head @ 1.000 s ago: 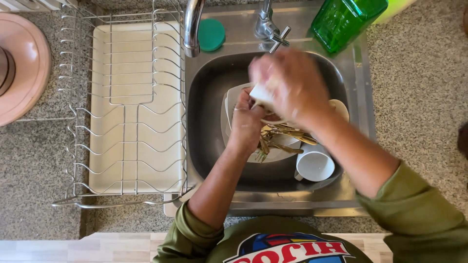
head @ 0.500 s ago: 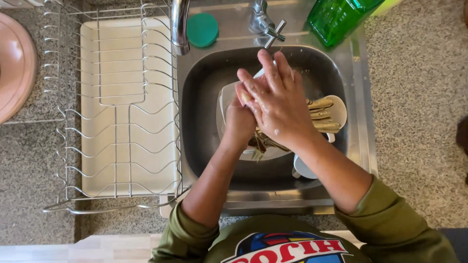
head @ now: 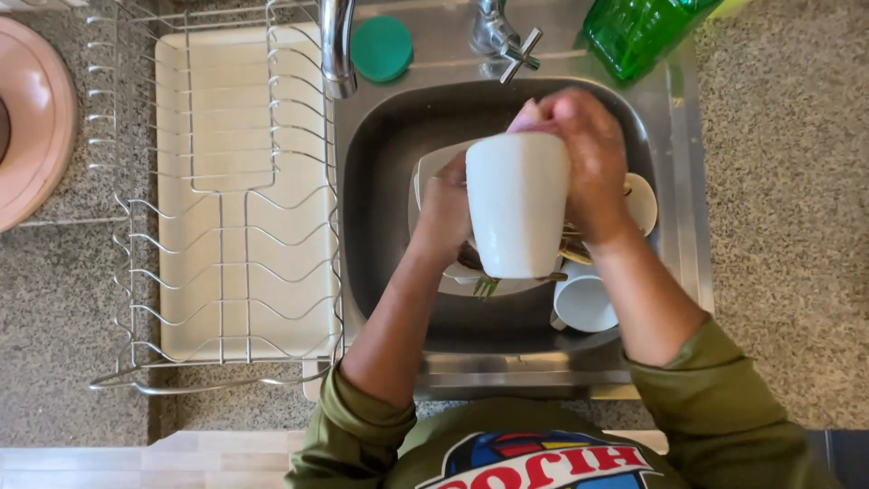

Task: Washing gold-colored cutlery and white mugs in a kitchen sink using a cloth and running water.

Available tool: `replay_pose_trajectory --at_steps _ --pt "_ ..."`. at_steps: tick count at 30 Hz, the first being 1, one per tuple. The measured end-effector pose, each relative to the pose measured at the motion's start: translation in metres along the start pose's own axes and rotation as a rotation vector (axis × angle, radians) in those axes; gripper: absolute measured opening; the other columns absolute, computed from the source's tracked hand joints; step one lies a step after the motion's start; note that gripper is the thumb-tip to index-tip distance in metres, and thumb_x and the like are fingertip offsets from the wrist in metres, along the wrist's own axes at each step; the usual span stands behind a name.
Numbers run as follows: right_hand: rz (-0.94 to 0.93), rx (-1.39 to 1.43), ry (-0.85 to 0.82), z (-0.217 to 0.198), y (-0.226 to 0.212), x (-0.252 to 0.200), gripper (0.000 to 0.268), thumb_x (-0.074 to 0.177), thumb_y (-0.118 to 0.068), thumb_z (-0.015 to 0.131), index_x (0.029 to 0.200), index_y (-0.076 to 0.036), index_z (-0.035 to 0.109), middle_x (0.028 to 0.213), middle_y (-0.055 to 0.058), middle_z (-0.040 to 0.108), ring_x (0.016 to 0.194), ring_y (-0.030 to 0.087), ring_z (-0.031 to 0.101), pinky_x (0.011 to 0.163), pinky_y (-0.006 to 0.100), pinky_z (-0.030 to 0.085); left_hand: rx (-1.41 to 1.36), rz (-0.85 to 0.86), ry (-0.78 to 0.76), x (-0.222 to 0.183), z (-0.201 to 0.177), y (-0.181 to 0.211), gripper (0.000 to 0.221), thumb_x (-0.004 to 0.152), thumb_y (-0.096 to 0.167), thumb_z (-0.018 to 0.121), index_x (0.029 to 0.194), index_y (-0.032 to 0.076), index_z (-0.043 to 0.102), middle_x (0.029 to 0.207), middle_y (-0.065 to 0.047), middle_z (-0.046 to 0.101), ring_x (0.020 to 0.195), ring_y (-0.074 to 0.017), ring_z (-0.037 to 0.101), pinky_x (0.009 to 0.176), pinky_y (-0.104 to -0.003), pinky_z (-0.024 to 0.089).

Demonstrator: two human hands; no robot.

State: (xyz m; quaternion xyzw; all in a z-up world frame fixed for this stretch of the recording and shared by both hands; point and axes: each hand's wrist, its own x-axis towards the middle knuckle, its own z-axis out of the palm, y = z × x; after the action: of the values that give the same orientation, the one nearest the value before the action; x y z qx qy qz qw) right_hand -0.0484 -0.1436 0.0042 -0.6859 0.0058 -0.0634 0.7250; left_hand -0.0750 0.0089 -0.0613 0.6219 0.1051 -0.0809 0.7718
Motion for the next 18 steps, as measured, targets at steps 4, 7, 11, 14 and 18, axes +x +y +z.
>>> replay_pose_trajectory --at_steps 4,7,11,14,18 --pt "-0.430 -0.718 -0.448 -0.009 -0.034 0.015 0.028 0.112 -0.030 0.055 0.102 -0.006 0.047 0.080 0.007 0.054 0.070 0.025 0.056 0.063 0.037 0.044 0.620 0.167 0.140 0.007 -0.003 0.038 0.050 0.071 0.007 0.048 0.114 0.025 0.068 0.097 -0.004 0.079 0.087 -0.0225 0.072 0.079 -0.034 0.051" --pt "-0.499 -0.980 -0.602 -0.003 -0.069 0.012 0.037 0.108 -0.025 0.072 0.101 -0.006 0.042 0.071 0.009 0.054 0.060 0.030 0.053 0.053 0.044 0.040 0.632 0.261 0.110 0.039 -0.006 0.046 0.049 0.070 0.009 0.050 0.114 0.021 0.066 0.104 -0.003 0.078 0.094 -0.0225 0.072 0.085 -0.033 0.051" --pt "-0.445 -0.782 -0.915 -0.015 -0.059 -0.007 0.059 0.076 -0.035 0.096 0.099 -0.013 0.047 0.087 0.002 0.059 0.060 0.015 0.055 0.055 0.031 0.045 0.619 0.315 -0.150 0.068 -0.010 0.073 0.050 0.075 0.020 0.085 0.121 0.018 0.066 0.108 -0.002 0.080 0.088 -0.0121 0.072 0.078 -0.025 0.054" --pt "-1.147 -0.883 -1.073 -0.020 -0.049 -0.012 0.014 0.093 -0.013 0.068 0.098 0.000 0.067 0.102 0.020 0.073 0.096 0.037 0.069 0.111 0.051 0.044 0.818 0.154 -0.507 0.064 -0.004 0.093 0.054 0.083 0.007 0.053 0.135 0.012 0.065 0.142 -0.007 0.066 0.134 -0.0209 0.059 0.110 -0.028 0.042" --pt "-0.813 -0.885 -1.002 -0.018 -0.017 -0.020 0.015 0.089 -0.013 0.066 0.102 -0.005 0.066 0.103 0.017 0.073 0.099 0.036 0.068 0.106 0.049 0.047 1.227 0.559 -0.593 0.084 0.029 0.064 0.050 0.080 0.015 0.046 0.121 0.014 0.075 0.120 -0.010 0.075 0.111 -0.0368 0.064 0.091 -0.049 0.048"
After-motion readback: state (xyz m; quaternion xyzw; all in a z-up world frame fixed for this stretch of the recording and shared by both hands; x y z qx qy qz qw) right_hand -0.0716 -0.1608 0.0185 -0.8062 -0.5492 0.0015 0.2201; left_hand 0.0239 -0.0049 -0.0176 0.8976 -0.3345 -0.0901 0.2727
